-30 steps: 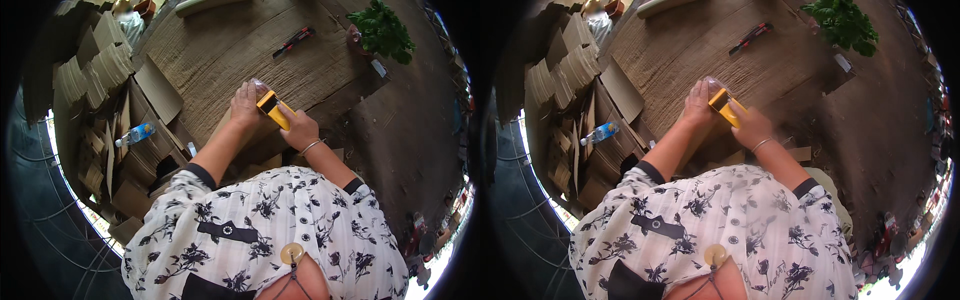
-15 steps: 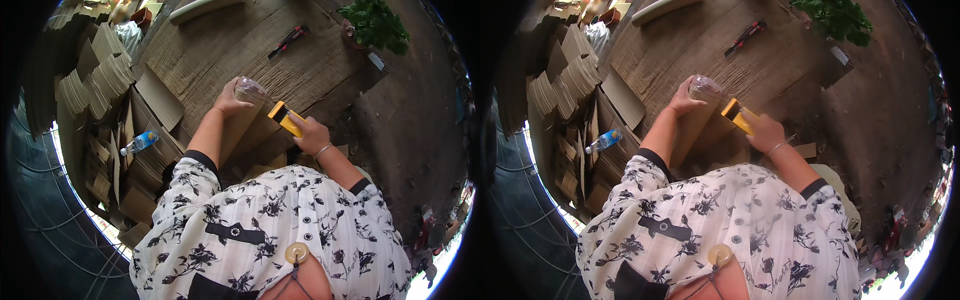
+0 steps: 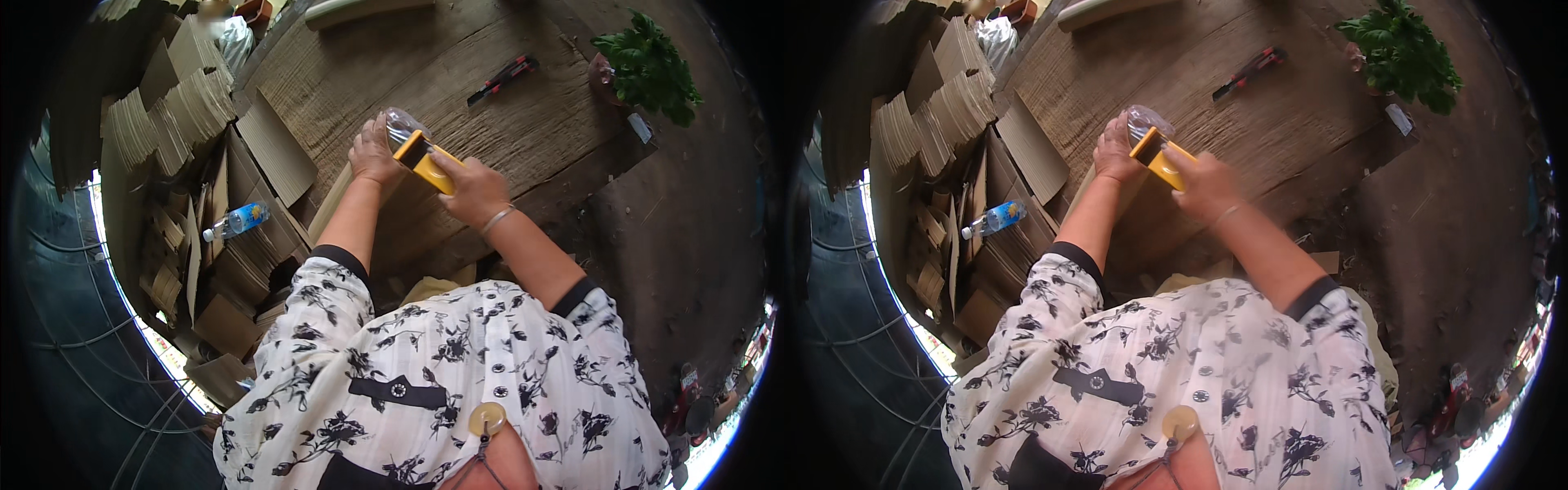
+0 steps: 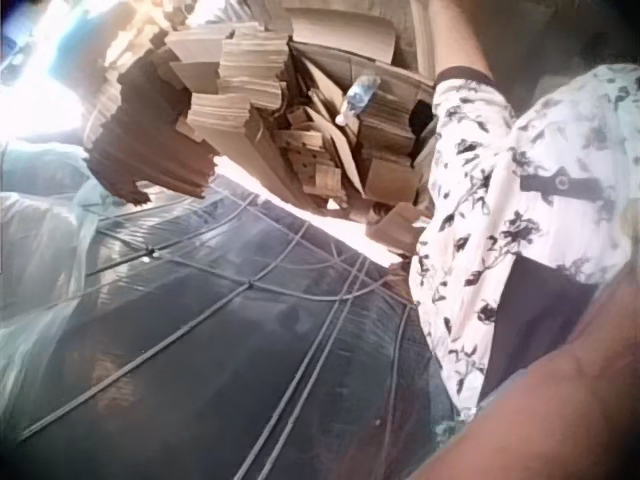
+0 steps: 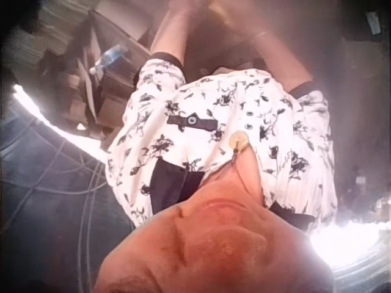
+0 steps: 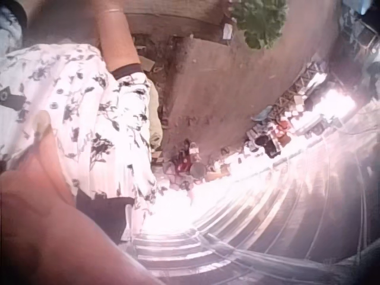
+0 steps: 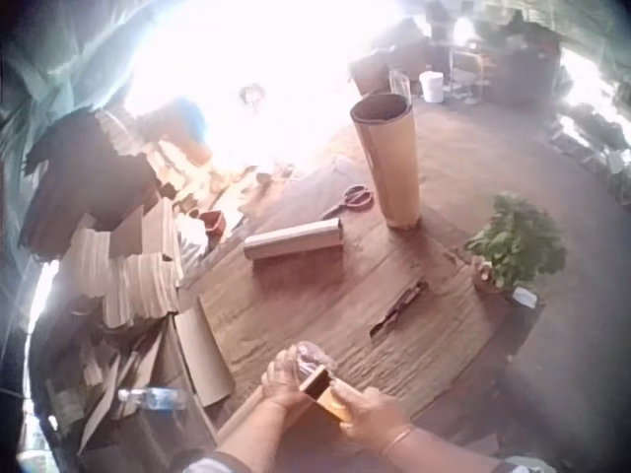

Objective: The person wraps a cylindrical cardboard tube with clear plastic film and secures it with yellow packing tape. They roll the film around the tube, smooth it, and apply tape to seal the edges. The wrapped cylinder is placed on a wooden workbench.

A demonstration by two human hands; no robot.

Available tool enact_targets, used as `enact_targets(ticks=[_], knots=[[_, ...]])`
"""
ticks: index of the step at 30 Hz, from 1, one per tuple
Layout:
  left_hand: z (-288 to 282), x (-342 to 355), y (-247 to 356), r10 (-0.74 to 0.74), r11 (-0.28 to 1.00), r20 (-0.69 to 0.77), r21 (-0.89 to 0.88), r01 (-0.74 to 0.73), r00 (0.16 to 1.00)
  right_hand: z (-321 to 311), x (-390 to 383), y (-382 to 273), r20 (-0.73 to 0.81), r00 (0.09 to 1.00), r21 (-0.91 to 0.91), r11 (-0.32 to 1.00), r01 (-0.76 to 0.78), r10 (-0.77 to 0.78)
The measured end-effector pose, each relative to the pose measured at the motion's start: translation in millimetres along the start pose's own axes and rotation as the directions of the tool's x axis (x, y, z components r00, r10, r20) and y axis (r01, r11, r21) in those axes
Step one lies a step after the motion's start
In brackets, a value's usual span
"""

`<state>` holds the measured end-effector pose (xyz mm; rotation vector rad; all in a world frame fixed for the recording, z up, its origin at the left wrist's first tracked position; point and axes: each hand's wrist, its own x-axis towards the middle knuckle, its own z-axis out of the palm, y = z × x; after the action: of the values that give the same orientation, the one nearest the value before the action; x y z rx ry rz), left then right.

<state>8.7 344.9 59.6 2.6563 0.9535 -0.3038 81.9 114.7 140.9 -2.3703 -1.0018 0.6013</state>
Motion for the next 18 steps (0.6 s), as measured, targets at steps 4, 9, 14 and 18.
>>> enact_targets(ticks=[4, 9, 14, 18], knots=[[-33, 8, -4, 0.022, 0.998, 0.124, -0.066, -0.013, 0.992, -21, -45, 34, 0.024, 0.998, -0.101, 0.993, -0.059, 0.062], [-17, 43, -44, 0.164, 0.947, 0.171, -0.304, -0.106, 0.971, 32, 0, 50, 0.13, 0.978, -0.235, 0.964, -0.126, 0.16], [-18, 67, -59, 0.246, 0.885, 0.271, -0.453, -0.102, 0.93, 28, 54, 24, 0.279, 0.922, -0.167, 0.959, -0.228, 0.267], [-13, 32, -26, 0.365, 0.742, 0.435, -0.669, 0.025, 0.823, 5, -15, 51, 0.256, 0.952, -0.201, 0.973, -0.116, 0.166]])
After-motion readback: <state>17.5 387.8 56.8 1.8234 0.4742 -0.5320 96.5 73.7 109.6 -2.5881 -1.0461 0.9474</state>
